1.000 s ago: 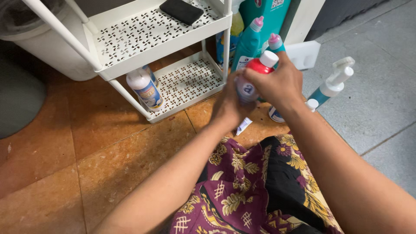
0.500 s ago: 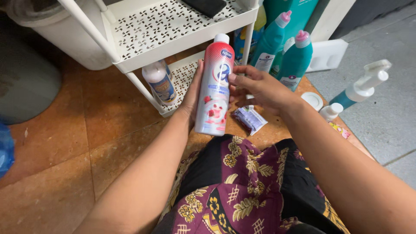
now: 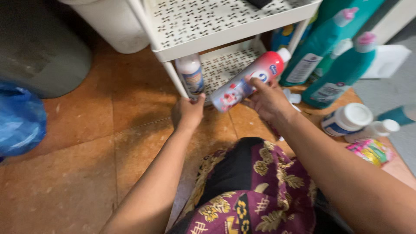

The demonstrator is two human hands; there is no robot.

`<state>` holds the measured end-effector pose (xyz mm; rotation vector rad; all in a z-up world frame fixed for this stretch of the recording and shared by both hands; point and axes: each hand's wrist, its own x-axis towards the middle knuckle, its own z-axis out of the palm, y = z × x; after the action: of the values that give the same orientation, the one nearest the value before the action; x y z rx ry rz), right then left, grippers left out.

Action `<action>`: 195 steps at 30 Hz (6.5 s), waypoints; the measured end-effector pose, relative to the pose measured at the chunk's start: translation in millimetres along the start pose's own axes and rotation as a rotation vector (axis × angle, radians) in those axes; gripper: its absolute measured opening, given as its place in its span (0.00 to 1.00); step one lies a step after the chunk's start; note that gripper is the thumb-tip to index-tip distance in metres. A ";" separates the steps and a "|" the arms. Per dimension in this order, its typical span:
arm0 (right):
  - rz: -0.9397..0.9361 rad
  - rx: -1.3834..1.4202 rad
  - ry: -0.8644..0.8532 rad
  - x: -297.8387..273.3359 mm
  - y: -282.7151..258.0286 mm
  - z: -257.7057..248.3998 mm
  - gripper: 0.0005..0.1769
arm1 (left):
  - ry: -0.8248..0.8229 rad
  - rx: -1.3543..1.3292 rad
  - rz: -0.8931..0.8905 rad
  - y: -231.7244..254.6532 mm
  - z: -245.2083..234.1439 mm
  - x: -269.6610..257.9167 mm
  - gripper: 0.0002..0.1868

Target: The person removes various cleaning supplies from a white rolling cart, places them on the floor, and then puts them back into the cart and a nearby cardboard box. The items include bottles, sprays, and packets.

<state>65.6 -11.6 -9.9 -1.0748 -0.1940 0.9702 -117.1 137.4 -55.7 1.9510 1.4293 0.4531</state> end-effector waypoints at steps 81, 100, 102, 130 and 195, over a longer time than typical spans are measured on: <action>-0.320 -0.913 0.430 -154.1 -181.8 -40.6 0.33 | -0.178 -0.331 0.899 195.5 38.8 -148.6 0.41; -0.343 -1.049 0.072 -51.4 -12.1 -4.3 0.30 | -0.296 -0.159 0.477 50.7 41.0 -40.9 0.34; -0.529 -1.099 -0.003 -42.5 1.0 -11.6 0.32 | -0.181 -0.132 0.522 27.2 37.6 -36.5 0.33; -0.400 -1.540 -0.084 95.1 20.9 49.0 0.42 | -0.188 -0.093 0.267 -11.7 -14.4 -19.3 0.17; -0.708 -1.499 0.525 -46.3 -30.7 -101.1 0.16 | -0.419 -0.407 0.287 79.8 50.2 -50.5 0.12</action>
<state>113.2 -116.0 -21.8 -2.3233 -0.8691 -0.3088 -46.8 60.5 -31.3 1.7821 0.7330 0.3955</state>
